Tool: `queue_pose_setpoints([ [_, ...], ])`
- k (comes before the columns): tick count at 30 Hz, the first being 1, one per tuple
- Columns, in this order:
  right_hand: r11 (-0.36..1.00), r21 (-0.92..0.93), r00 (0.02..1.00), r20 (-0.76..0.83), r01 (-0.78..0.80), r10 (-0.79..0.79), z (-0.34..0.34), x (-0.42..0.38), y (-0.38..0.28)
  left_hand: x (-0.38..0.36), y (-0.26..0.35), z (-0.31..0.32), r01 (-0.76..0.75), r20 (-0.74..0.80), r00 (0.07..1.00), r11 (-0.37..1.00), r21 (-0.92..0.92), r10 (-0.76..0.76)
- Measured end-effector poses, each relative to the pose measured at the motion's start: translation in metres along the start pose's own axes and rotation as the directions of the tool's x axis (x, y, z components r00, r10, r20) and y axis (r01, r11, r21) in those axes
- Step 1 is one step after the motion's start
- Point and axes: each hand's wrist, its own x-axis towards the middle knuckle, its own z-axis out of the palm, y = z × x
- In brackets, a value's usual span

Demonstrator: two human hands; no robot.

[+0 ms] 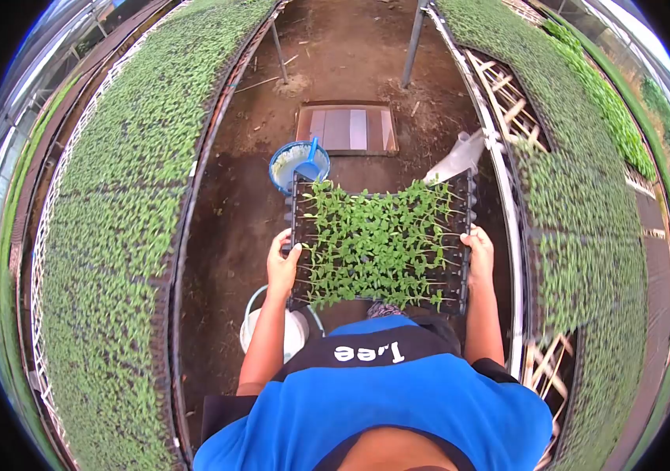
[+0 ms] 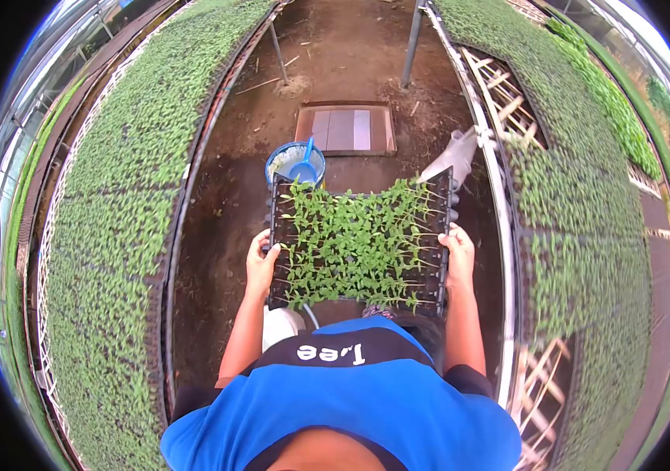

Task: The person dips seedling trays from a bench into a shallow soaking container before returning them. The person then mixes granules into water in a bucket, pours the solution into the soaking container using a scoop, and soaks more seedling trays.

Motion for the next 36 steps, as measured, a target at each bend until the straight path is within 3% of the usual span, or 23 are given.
queue_pose_setpoints([
  [1, 1.000, 0.001, 0.999, 0.051, 0.008, -0.008, 0.000, 0.037, 0.009, 0.028, -0.008, 0.011, 0.015, 0.009, 1.000, 0.999, -0.049, -0.014],
  [6, 0.989, -0.113, 0.995, 0.001, -0.095, 0.096, 0.038, 0.198, 0.023, 0.154, -0.021, 0.057, -0.037, -0.067, 0.997, 0.990, 0.135, 0.047],
  [7, 0.984, -0.147, 0.995, 0.000, -0.103, 0.104, 0.043, 0.230, 0.026, 0.178, -0.014, 0.068, 0.034, -0.075, 0.997, 0.999, 0.041, -0.030],
  [9, 0.988, -0.138, 0.997, 0.017, -0.075, 0.078, 0.059, 0.292, 0.032, 0.234, -0.016, 0.086, 0.051, -0.096, 0.994, 0.998, 0.020, -0.049],
  [12, 0.993, -0.091, 0.994, 0.065, -0.077, 0.083, 0.081, 0.384, 0.049, 0.329, -0.035, 0.108, -0.028, -0.117, 0.992, 0.989, 0.144, 0.045],
  [16, 0.976, -0.214, 0.998, 0.034, -0.039, 0.047, 0.103, 0.528, 0.105, 0.485, -0.080, 0.135, -0.020, -0.075, 0.997, 0.984, 0.180, 0.034],
  [19, 0.835, -0.547, 0.998, -0.045, -0.066, 0.049, 0.124, 0.630, 0.131, 0.600, -0.113, 0.167, -0.010, -0.119, 0.992, 0.978, 0.210, 0.036],
  [21, 0.792, -0.608, 0.998, -0.052, -0.057, 0.032, 0.129, 0.698, 0.158, 0.673, -0.138, 0.184, 0.057, -0.131, 0.991, 0.915, 0.400, -0.004],
  [23, 0.775, -0.631, 0.999, -0.028, -0.036, 0.024, 0.123, 0.765, 0.208, 0.745, -0.181, 0.192, 0.086, -0.072, 0.996, 0.832, 0.548, -0.055],
  [24, 0.748, -0.661, 0.998, -0.033, -0.062, 0.054, 0.126, 0.794, 0.225, 0.778, -0.208, 0.195, -0.045, -0.014, 0.998, 0.817, 0.575, 0.066],
  [25, 0.743, -0.666, 0.998, -0.050, -0.063, 0.040, 0.129, 0.823, 0.246, 0.807, -0.231, 0.199, -0.062, 0.005, 0.997, 0.791, 0.609, 0.075],
  [27, 0.733, -0.677, 0.996, -0.088, -0.067, 0.010, 0.128, 0.871, 0.300, 0.858, -0.284, 0.203, 0.064, -0.057, 0.998, 0.773, 0.631, -0.036],
  [28, 0.623, -0.779, 0.991, -0.018, 0.069, -0.131, 0.120, 0.902, 0.333, 0.882, -0.306, 0.206, 0.114, -0.087, 0.993, 0.773, 0.625, -0.076],
  [29, 0.543, -0.838, 0.996, -0.086, -0.053, -0.036, 0.108, 0.927, 0.363, 0.903, -0.326, 0.207, 0.165, -0.118, 0.986, 0.766, 0.621, -0.117],
  [31, 0.286, -0.951, 0.993, -0.117, -0.116, 0.014, 0.102, 0.970, 0.400, 0.946, -0.383, 0.205, 0.193, -0.175, 0.980, 0.679, 0.709, -0.095],
  [33, 0.229, -0.937, 0.964, -0.253, -0.265, 0.083, 0.093, 1.005, 0.437, 0.976, -0.427, 0.208, 0.247, -0.271, 0.962, 0.573, 0.782, -0.045],
  [36, 0.258, -0.920, 0.954, -0.301, -0.295, 0.019, 0.067, 1.051, 0.510, 1.017, -0.496, 0.205, 0.395, -0.379, 0.913, 0.545, 0.739, -0.148],
])
